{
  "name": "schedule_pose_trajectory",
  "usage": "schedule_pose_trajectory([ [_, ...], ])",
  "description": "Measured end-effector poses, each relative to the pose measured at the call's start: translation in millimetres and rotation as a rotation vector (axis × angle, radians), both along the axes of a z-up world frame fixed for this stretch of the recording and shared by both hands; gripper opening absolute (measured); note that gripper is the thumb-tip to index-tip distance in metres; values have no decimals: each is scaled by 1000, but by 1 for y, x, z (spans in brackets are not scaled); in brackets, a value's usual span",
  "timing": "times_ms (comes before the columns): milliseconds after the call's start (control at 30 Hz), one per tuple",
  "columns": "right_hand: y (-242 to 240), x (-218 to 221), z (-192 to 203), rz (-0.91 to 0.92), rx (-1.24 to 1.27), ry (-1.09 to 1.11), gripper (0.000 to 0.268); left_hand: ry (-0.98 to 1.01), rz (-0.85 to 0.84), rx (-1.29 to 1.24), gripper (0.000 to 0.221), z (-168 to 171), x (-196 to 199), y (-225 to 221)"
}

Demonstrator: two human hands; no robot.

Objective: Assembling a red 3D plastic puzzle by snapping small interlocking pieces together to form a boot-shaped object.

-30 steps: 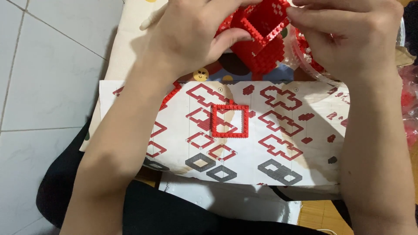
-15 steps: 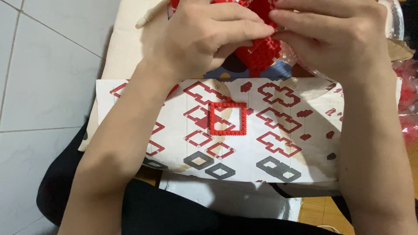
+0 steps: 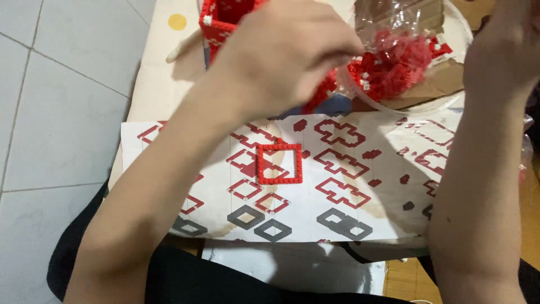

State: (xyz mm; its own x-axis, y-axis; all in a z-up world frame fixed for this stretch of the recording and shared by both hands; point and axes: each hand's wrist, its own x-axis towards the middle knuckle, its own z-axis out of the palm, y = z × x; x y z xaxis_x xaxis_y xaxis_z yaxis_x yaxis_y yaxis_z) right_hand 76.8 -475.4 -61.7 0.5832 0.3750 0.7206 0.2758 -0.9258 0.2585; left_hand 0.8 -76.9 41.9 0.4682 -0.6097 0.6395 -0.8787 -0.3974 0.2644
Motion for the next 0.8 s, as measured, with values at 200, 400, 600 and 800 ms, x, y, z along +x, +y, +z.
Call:
schedule_pose_trajectory([
  [200, 77, -2, 30, 680, 976, 213, 38, 56, 238, 560, 20, -39, 57, -100],
  [400, 85, -5, 38, 685, 1042, 189, 36, 367, 380, 815, 20, -25, 59, -127],
  [600, 112, -12, 57, 718, 823, 108, 29, 172, 571, 716, 30, -52, 53, -132],
  [800, 111, -1, 48, 445, 621, 122, 50, 399, 626, 841, 23, -30, 43, -140],
])
